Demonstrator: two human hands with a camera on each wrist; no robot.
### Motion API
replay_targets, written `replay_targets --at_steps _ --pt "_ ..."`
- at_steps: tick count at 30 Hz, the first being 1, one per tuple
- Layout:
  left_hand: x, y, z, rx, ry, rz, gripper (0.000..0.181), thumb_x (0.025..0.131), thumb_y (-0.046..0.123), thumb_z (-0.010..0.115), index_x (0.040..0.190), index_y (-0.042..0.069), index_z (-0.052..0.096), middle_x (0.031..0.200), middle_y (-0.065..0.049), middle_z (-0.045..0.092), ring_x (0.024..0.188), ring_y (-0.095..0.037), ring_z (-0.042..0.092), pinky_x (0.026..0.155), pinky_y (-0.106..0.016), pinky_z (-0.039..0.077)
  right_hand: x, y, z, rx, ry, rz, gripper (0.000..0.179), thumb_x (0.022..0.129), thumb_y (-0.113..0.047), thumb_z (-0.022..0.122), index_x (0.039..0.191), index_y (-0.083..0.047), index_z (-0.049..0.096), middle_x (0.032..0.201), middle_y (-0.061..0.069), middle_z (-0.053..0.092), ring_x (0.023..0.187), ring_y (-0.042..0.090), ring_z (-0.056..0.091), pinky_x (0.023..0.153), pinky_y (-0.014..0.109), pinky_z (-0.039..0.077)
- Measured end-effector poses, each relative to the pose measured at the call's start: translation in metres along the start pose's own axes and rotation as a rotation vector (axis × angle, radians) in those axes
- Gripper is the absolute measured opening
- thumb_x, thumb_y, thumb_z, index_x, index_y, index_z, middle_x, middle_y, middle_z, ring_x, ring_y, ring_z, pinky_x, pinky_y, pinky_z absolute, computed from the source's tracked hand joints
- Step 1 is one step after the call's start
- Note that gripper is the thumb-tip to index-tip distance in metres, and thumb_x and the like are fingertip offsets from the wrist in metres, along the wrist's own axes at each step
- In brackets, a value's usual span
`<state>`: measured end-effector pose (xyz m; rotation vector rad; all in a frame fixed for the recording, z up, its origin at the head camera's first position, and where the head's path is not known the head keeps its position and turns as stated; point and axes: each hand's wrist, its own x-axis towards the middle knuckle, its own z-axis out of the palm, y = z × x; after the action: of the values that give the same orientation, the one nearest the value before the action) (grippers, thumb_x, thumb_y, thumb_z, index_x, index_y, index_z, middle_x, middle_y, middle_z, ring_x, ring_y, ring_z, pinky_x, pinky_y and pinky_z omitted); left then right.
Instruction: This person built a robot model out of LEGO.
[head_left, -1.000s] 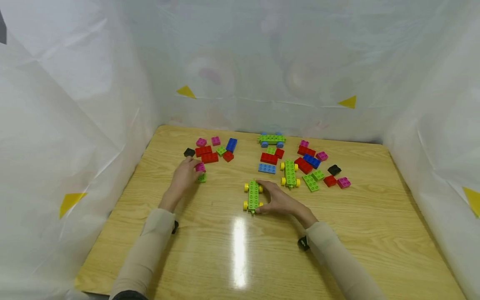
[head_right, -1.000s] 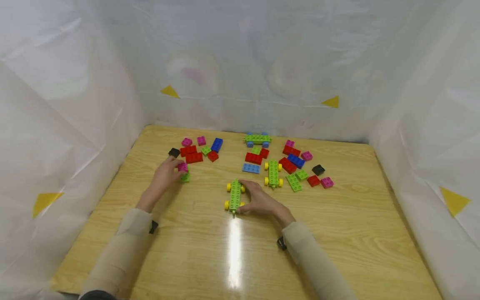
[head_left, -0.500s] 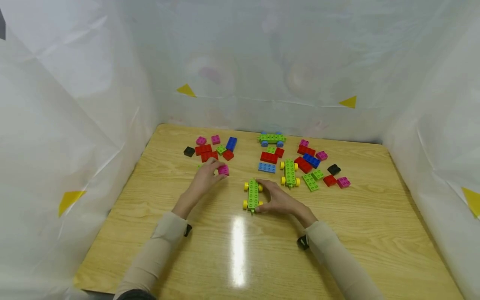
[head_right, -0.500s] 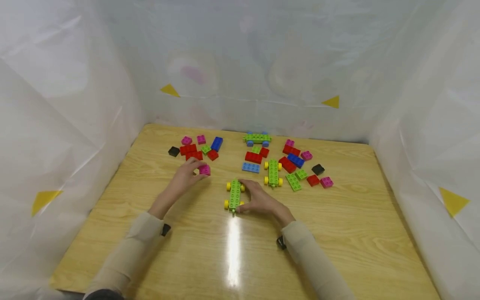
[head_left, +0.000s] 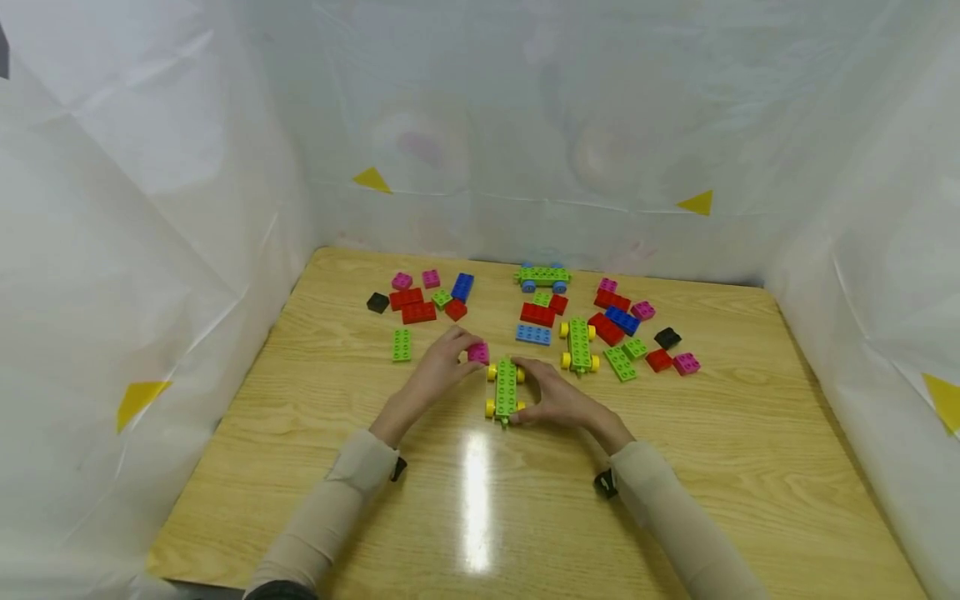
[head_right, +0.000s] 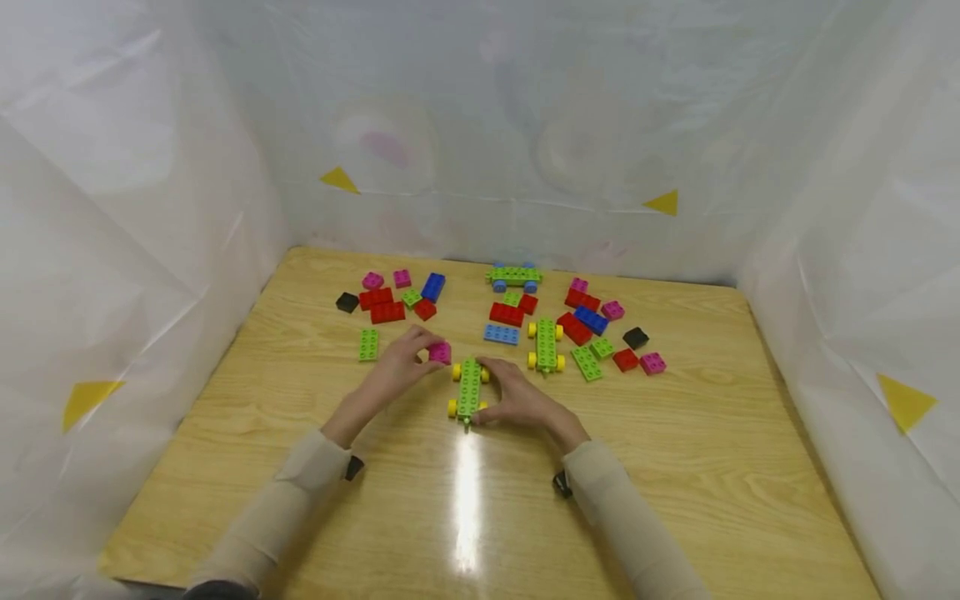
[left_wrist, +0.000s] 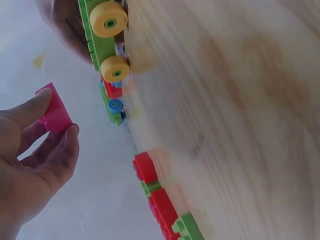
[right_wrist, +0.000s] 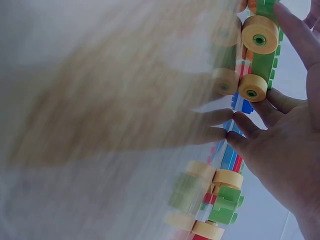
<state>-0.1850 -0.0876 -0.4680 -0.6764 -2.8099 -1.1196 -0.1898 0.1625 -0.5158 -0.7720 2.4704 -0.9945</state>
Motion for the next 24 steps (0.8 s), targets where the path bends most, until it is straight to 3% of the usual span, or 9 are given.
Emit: replay_targets --at_steps 10,16,24 --pt "0.001 0.012 0.021 -0.035 -0.08 0.017 0.034 0.09 0.016 0.069 0.121 0.003 0.062 0.108 -0.005 0.056 0.101 -0.02 0.057 0.088 -0.033 0.049 0.001 0.003 0.001 -0.003 0.006 0.012 0.103 0.072 -0.052 0.08 0.152 -0.015 0.026 0.154 0.009 0.029 0.142 0.03 0.023 0.112 0.052 0.024" --pt "0.002 0.016 0.031 -0.052 -0.143 -0.024 0.034 0.093 0.018 0.066 0.125 0.007 0.062 0.11 -0.001 0.055 0.101 -0.015 0.056 0.087 -0.03 0.048 0.002 0.005 0.002 0.0 0.005 0.011 0.102 0.072 -0.053 0.08 0.152 -0.017 0.027 0.154 0.004 0.029 0.142 0.026 0.023 0.113 0.049 0.022" --pt "0.004 0.016 0.039 0.041 -0.152 0.028 0.036 0.093 0.016 0.066 0.127 0.005 0.061 0.11 -0.003 0.056 0.098 -0.014 0.055 0.087 -0.028 0.048 0.003 0.005 0.002 0.005 0.004 0.0 0.1 0.074 -0.05 0.08 0.152 -0.017 0.027 0.154 0.004 0.029 0.142 0.025 0.022 0.113 0.049 0.022"
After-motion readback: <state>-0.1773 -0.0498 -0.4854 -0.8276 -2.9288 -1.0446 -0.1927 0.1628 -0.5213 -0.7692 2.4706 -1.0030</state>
